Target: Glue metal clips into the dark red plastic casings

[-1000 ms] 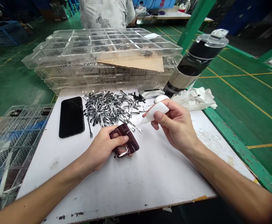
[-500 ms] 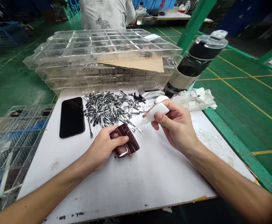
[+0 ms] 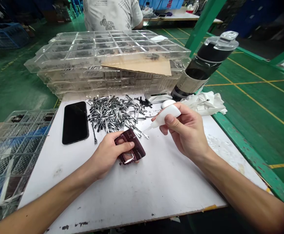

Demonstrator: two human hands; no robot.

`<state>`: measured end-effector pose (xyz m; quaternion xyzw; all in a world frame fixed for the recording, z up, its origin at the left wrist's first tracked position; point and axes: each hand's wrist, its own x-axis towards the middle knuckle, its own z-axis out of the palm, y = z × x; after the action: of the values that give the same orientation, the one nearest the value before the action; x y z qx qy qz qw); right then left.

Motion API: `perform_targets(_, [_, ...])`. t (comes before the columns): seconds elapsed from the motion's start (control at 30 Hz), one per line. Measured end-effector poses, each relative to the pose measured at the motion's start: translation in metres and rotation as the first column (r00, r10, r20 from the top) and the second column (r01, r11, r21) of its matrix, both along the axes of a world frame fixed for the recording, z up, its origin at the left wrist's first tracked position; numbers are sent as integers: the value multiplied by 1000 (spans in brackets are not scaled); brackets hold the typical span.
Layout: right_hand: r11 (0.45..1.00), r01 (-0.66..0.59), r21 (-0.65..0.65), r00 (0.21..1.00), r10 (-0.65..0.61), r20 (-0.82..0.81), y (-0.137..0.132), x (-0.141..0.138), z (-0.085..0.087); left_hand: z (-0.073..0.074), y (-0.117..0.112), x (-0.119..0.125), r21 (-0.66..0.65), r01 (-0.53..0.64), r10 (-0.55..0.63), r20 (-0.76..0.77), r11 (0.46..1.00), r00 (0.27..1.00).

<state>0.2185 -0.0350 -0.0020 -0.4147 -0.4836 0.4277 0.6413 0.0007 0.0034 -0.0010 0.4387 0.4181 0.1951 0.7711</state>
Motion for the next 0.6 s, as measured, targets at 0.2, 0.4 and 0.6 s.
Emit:
perform_targets(0.2, [1000, -17, -15, 998, 18, 59, 0, 2, -1, 1, -1, -1, 16, 13, -13, 4, 1000, 1000])
perform_targets(0.4, [999, -11, -41, 996, 15, 85, -1, 1, -3, -2, -1, -1, 39, 21, -22, 37, 999, 999])
perform_targets(0.6, [1000, -19, -16, 997, 20, 74, -2, 0, -2, -2, 1, -2, 27, 25, -25, -9, 999, 1000])
